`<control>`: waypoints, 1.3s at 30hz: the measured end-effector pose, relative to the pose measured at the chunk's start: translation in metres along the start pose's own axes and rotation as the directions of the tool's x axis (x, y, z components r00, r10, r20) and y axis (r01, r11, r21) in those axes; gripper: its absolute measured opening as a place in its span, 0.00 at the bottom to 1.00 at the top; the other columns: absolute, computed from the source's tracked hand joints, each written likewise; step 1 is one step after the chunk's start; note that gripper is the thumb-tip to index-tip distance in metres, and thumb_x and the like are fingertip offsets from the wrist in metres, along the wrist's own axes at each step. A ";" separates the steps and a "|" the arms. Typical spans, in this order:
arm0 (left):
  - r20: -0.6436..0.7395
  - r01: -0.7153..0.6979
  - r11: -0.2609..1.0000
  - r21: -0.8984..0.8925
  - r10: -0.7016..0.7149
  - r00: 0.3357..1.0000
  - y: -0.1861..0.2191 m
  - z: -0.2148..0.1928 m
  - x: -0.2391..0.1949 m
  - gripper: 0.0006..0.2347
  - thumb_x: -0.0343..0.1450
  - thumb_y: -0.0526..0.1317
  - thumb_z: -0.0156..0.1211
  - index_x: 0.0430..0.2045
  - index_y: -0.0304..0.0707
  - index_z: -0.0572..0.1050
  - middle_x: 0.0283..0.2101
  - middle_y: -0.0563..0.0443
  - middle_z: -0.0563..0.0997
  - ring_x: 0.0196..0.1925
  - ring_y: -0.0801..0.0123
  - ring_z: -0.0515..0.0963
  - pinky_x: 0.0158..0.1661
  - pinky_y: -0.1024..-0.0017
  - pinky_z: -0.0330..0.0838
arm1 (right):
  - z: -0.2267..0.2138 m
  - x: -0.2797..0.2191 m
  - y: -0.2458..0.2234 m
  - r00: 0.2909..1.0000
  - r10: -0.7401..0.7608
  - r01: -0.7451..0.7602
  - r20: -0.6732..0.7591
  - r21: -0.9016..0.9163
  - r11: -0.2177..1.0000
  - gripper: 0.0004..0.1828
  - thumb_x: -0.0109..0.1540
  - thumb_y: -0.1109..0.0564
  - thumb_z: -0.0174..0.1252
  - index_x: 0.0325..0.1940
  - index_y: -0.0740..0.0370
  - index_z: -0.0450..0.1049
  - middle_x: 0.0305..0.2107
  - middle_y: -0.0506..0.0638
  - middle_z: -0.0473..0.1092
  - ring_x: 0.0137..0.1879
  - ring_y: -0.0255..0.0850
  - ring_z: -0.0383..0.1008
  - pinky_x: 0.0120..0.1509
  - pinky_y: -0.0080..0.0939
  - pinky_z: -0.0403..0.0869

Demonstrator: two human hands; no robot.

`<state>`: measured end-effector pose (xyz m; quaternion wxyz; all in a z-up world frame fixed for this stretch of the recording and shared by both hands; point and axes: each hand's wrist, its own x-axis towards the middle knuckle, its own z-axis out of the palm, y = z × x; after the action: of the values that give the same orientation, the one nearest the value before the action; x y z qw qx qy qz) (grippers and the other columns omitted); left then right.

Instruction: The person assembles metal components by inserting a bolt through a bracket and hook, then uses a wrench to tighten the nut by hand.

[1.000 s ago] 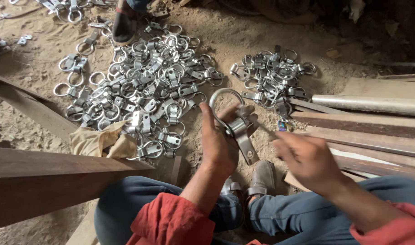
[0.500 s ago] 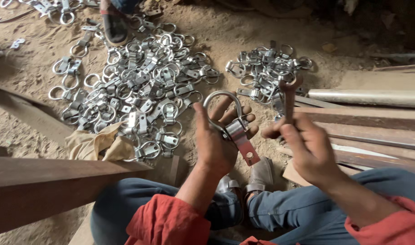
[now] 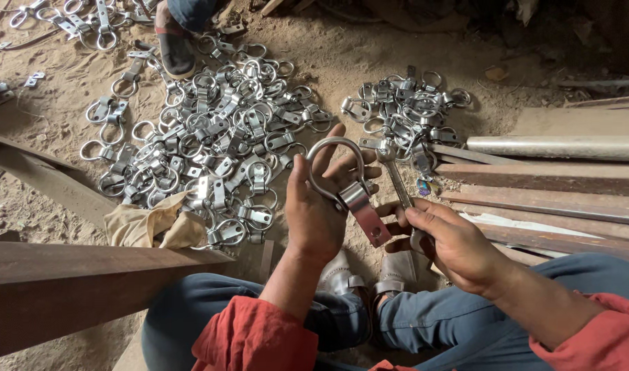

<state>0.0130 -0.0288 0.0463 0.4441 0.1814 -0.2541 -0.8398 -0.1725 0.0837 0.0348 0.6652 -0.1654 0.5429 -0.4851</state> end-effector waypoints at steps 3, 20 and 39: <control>0.029 -0.075 0.983 0.170 0.071 0.997 -0.005 -0.007 0.003 0.33 0.78 0.60 0.32 0.73 0.35 0.60 0.47 0.41 0.80 0.50 0.56 0.80 0.53 0.60 0.73 | 0.002 -0.002 -0.003 0.999 0.022 -0.021 -0.038 0.016 1.000 0.18 0.69 0.56 0.45 0.57 0.70 0.70 0.45 0.56 0.74 0.49 0.42 0.78 0.54 0.45 0.77; 0.149 -0.201 0.870 0.451 0.148 0.978 -0.013 -0.014 -0.001 0.29 0.79 0.59 0.35 0.59 0.33 0.74 0.42 0.42 0.81 0.44 0.62 0.81 0.47 0.64 0.77 | -0.016 -0.017 -0.031 0.938 -0.316 0.316 0.142 0.018 0.948 0.14 0.73 0.51 0.46 0.41 0.62 0.70 0.36 0.57 0.72 0.38 0.43 0.75 0.43 0.45 0.74; 0.438 -0.499 0.188 0.846 0.290 0.851 0.016 -0.006 -0.013 0.25 0.81 0.57 0.36 0.57 0.39 0.77 0.43 0.44 0.81 0.44 0.60 0.82 0.46 0.64 0.73 | -0.016 -0.015 -0.021 0.936 -0.349 0.343 0.035 -0.293 0.892 0.18 0.70 0.51 0.49 0.49 0.69 0.76 0.34 0.54 0.76 0.40 0.39 0.77 0.47 0.43 0.78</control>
<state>0.0330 -0.0272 0.0518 0.4278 0.2566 -0.7707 -0.3965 -0.1960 0.0911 0.0535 0.5310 -0.3519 0.5770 -0.5111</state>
